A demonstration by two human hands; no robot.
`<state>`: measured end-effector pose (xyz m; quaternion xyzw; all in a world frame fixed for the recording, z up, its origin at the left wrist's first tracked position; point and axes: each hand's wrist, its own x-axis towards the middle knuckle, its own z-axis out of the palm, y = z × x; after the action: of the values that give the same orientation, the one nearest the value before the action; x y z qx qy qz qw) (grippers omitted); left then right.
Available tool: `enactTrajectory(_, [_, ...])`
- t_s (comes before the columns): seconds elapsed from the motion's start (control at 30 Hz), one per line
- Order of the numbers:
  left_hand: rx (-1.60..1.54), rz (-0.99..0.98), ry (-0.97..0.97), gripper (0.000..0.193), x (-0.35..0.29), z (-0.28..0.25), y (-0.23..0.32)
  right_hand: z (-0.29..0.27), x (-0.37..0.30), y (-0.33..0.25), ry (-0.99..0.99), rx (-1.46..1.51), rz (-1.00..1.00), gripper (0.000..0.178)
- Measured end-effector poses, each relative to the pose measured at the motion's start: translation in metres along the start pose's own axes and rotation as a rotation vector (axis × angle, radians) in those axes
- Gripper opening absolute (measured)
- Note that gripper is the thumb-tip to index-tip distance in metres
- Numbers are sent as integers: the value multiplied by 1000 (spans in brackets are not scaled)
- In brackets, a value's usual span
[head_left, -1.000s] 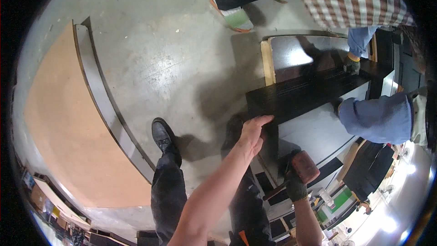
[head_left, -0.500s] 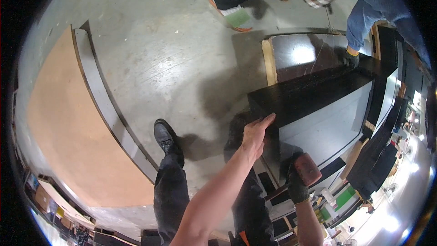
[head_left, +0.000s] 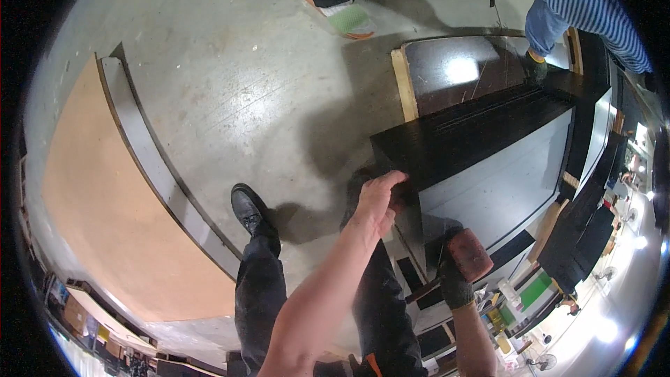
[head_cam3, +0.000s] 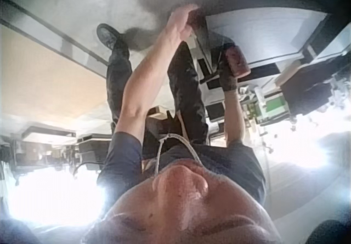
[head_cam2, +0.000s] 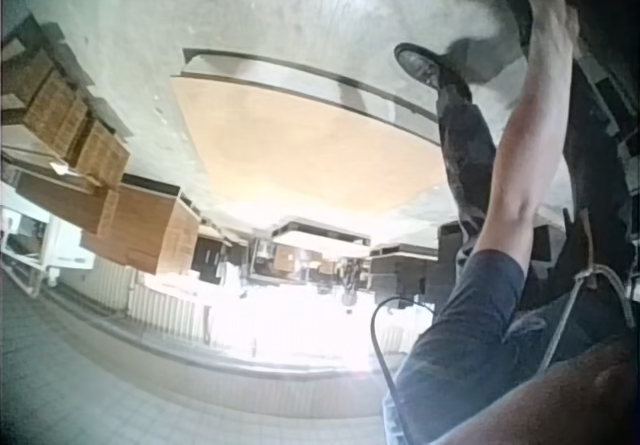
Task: The person scrapes along the edges of a stack of black wooden panels using a scraper tool, applying downward pressure to remove excess material. They work through the stack, occasionally moving panels or shifting their position to reach different sections of the wood.
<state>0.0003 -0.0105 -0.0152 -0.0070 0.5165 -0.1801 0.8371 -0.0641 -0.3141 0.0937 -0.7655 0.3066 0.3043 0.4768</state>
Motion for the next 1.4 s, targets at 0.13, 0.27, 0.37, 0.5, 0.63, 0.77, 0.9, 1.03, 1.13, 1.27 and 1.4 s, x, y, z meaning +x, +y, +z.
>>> enactTrajectory(0.13, [-18, -23, 20, 30, 1, 1, 1, 5, -4, -9, 20, 41, 40, 25])
enactTrajectory(0.27, [9, -55, -2, 26, 3, -2, 4, 4, -5, -10, 33, 51, 65, 23])
enactTrajectory(0.37, [-10, -68, -23, 29, 2, -1, 8, 4, -5, -10, 8, 86, 80, 23])
enactTrajectory(0.5, [-84, -36, -9, 30, -5, 5, 7, 6, -6, -13, 22, 54, 77, 24])
enactTrajectory(0.63, [-27, 4, 82, 27, -9, 11, 5, 10, -8, -18, 4, 50, 100, 26])
enactTrajectory(0.77, [47, -20, 78, 31, -4, 9, 13, 11, -9, -20, -46, 21, -22, 28])
enactTrajectory(0.9, [52, -9, 113, 31, -6, 12, 12, 11, -8, -19, -15, -5, 89, 30])
enactTrajectory(1.03, [46, 13, 167, 29, -14, 19, 7, 9, -6, -15, -26, -42, 15, 31])
enactTrajectory(1.13, [76, 21, 151, 31, -15, 20, 12, 7, -3, -11, -22, 15, -54, 33])
enactTrajectory(1.27, [135, 14, 189, 29, -14, 21, 15, 4, 1, -6, 8, 7, 28, 35])
enactTrajectory(1.4, [118, 37, 237, 27, -16, 28, 10, 6, -1, -10, -60, 5, -103, 36])
